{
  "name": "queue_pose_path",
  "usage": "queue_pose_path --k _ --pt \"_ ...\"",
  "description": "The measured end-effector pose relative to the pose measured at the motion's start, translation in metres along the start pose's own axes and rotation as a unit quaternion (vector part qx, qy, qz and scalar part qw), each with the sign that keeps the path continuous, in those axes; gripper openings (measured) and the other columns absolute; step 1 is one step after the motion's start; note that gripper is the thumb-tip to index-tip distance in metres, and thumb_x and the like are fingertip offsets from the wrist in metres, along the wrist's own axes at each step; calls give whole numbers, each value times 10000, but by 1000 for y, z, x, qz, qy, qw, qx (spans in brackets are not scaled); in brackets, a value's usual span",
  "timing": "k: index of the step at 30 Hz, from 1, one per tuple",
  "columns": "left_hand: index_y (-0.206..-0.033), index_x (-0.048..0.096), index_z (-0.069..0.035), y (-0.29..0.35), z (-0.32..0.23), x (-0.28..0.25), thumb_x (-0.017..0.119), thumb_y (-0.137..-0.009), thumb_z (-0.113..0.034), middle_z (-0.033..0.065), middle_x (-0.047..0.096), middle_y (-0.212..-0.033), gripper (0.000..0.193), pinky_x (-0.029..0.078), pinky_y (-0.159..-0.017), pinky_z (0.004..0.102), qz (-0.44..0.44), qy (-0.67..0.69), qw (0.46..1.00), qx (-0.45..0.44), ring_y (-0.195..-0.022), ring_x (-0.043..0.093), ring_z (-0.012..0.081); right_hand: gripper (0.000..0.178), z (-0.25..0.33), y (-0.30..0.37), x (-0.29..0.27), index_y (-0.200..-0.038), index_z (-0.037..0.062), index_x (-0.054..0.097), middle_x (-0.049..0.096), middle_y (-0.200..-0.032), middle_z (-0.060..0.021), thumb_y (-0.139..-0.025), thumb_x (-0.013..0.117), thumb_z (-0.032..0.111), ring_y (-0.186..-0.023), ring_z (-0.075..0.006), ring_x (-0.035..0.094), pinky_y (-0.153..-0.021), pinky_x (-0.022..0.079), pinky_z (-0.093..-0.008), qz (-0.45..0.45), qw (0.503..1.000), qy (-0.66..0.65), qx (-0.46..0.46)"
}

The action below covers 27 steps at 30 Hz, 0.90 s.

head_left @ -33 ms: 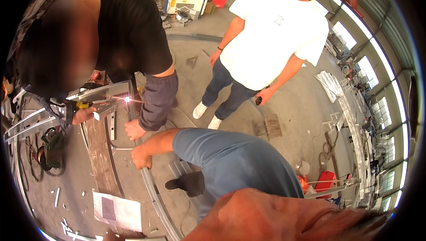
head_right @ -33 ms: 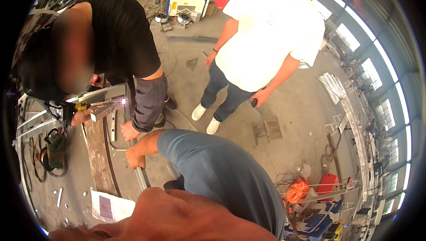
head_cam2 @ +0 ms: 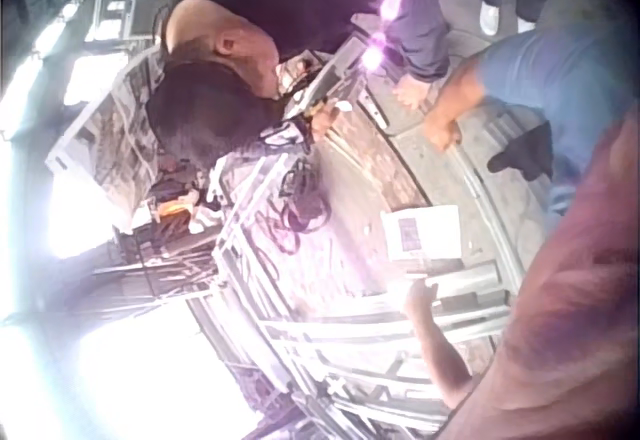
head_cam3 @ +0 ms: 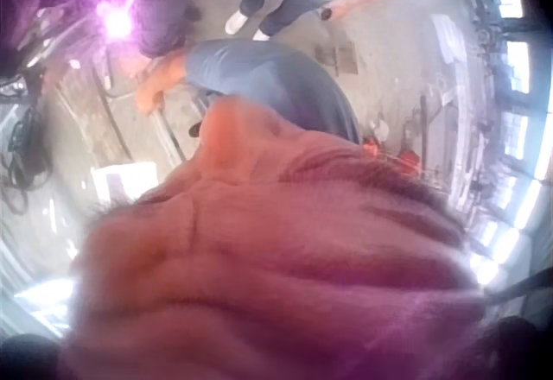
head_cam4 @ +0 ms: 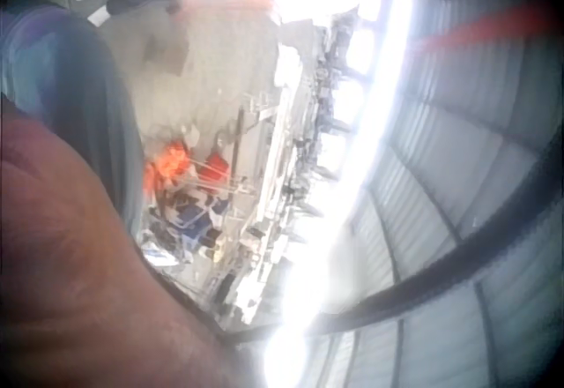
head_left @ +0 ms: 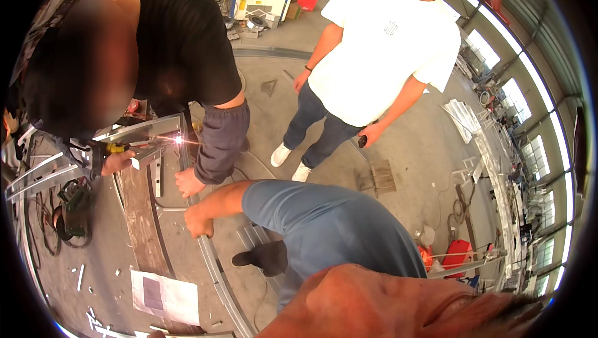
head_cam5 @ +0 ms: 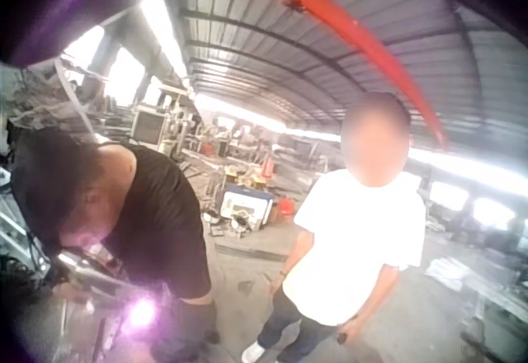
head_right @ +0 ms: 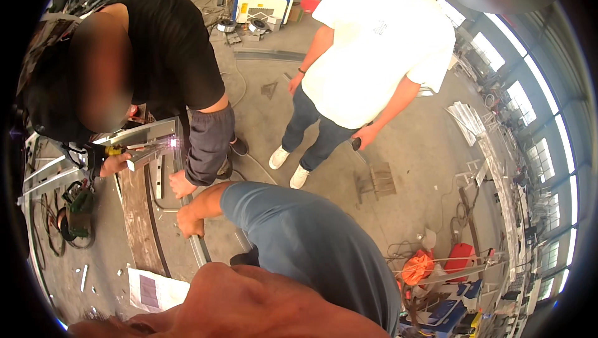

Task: The person positions and aligns metal frame pieces on the floor, then uses an angle grinder to cut and smooth edges. A coworker assists by holding pieces and later welds joints while the person continues to align and adjust the frame components.

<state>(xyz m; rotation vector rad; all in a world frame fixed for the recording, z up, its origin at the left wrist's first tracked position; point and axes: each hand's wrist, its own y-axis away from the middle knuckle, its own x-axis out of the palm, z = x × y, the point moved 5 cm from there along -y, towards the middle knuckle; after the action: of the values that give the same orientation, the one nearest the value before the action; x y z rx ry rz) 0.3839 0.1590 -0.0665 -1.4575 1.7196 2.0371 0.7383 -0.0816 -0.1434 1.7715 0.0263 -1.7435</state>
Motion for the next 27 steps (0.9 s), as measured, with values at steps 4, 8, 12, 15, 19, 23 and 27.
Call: queue_pose_path --k 4,8,12,15,19,23,27 --pt "-1402 627 -94 10 99 44 672 -978 -353 237 726 -1226 499 585 -886 474 -77 -4 987 -141 -1095 727 364 485 -25 12 61 -1146 179 746 757 -1024 -128 -703 876 327 -950 -361 720 -722 572 -509 -170 971 -151 -68" --pt "-1563 461 -111 39 30 20 710 -885 -299 284 674 -1321 746 510 -1016 526 -288 154 922 -207 -1214 648 466 416 -8 14 28 -1019 149 718 761 -932 -118 -741 805 447 -882 -355 750 -733 593 -509 -17 994 -95 52" --pt "-1613 381 -86 -19 0 101 702 -851 -290 315 698 -1242 852 544 -1000 525 -185 242 918 -255 -1158 685 455 412 -4 7 9 -964 133 701 758 -921 -123 -738 814 458 -860 -365 750 -723 594 -503 -4 998 -64 13" --pt "-1594 403 -125 -64 -45 88 639 -851 -252 280 732 -1177 790 565 -923 543 -202 256 930 -168 -1074 714 451 421 -5 14 12 -953 123 692 755 -915 -120 -739 818 464 -858 -367 748 -724 593 -503 -1 998 -59 7" --pt "-1575 404 -144 -119 -65 68 622 -843 -225 268 738 -1184 768 562 -923 537 -193 284 918 -201 -1087 716 442 431 -7 12 8 -958 121 690 751 -904 -117 -747 818 474 -860 -364 749 -723 592 -504 -6 998 -57 2" --pt "-1515 449 -139 -142 -64 62 595 -863 -202 266 739 -1188 671 556 -930 540 -189 288 920 -189 -1108 714 441 439 -8 8 12 -956 123 694 752 -905 -113 -741 826 482 -860 -356 751 -720 594 -502 3 998 -56 16" --pt "-1485 537 -115 -168 -20 84 609 -879 -179 276 718 -1234 614 536 -979 549 -266 229 923 -159 -1175 676 460 505 -14 -2 32 -1127 164 714 736 -931 -108 -698 835 401 -876 -332 739 -736 593 -487 28 995 -94 25"
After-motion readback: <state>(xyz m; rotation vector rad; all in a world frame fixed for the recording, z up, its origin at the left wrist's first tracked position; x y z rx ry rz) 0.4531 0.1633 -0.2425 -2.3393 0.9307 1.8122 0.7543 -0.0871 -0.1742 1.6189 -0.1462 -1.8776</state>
